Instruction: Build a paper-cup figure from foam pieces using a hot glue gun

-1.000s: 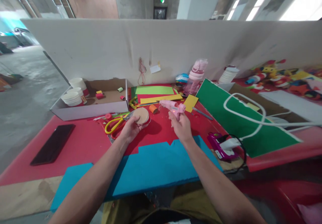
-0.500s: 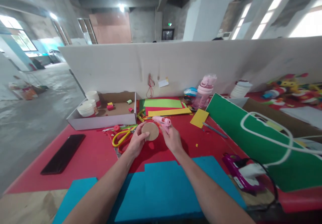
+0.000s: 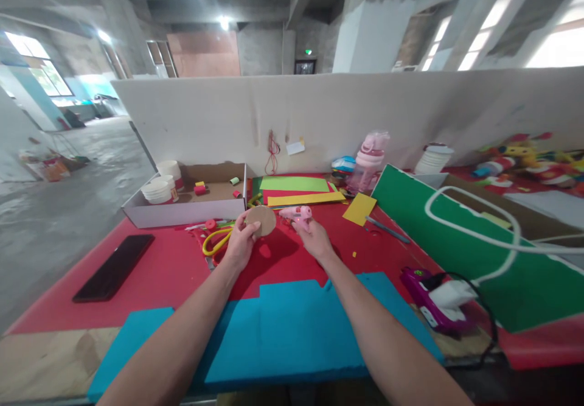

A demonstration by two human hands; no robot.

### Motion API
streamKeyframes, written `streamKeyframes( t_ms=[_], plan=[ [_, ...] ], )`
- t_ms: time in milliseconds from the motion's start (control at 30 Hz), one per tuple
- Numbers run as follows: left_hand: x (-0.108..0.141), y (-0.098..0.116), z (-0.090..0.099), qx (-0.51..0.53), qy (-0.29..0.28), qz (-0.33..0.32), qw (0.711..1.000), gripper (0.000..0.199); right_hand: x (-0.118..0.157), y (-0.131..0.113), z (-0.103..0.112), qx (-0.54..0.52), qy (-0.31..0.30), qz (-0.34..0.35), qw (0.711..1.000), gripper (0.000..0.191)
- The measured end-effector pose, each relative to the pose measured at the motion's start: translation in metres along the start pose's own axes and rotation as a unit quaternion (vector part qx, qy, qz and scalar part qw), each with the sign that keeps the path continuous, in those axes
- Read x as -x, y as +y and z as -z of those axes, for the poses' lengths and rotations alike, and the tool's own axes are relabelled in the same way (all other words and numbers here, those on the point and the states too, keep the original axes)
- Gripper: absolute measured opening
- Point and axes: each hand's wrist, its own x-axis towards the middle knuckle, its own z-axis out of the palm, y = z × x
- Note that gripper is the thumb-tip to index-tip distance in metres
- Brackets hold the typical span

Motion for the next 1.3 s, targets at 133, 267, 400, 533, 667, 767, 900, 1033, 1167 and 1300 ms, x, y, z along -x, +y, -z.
streamKeyframes(
  t_ms=[133, 267, 400, 533, 667, 767, 900, 1033, 1167, 1300],
  plan=[
    [-0.004, 0.003, 0.005, 0.004, 0.026, -0.017, 1.0, 0.044, 0.003, -0.006, 0.002, -0.162, -0.131, -0.138, 0.968, 0.019],
    [-0.008, 0.005, 0.008, -0.002, 0.043, -0.024, 0.999, 0.044, 0.003, -0.011, 0.007, -0.189, -0.113, -0.164, 0.962, 0.015],
    [-0.008, 0.003, 0.007, -0.017, 0.029, -0.024, 0.999, 0.043, 0.0, -0.007, 0.014, -0.161, -0.163, -0.187, 0.955, 0.02],
    [-0.006, 0.001, 0.006, -0.01, 0.015, -0.021, 1.0, 0.043, -0.002, 0.0, 0.022, -0.119, -0.198, -0.204, 0.951, 0.024],
    [-0.005, 0.0, 0.005, -0.007, 0.009, -0.016, 1.0, 0.046, -0.004, 0.002, 0.032, 0.001, -0.206, -0.162, 0.965, 0.028],
    [-0.004, -0.001, 0.004, -0.01, 0.005, -0.01, 1.0, 0.048, -0.005, -0.002, 0.039, 0.191, -0.195, -0.115, 0.955, 0.044],
    [-0.001, -0.001, -0.001, -0.007, -0.004, -0.005, 1.0, 0.048, -0.002, -0.01, 0.044, 0.338, -0.186, -0.098, 0.917, 0.055],
    [0.004, -0.002, -0.007, -0.009, -0.012, 0.001, 1.0, 0.048, 0.002, -0.018, 0.05, 0.358, -0.165, -0.123, 0.911, 0.054],
    [0.01, -0.003, -0.012, -0.014, -0.01, 0.0, 1.0, 0.051, 0.003, -0.024, 0.042, 0.235, -0.016, -0.047, 0.971, 0.051],
    [0.018, -0.001, -0.018, 0.001, -0.05, -0.027, 0.998, 0.056, 0.006, -0.028, 0.015, -0.146, -0.058, 0.027, 0.987, 0.068]
  ],
)
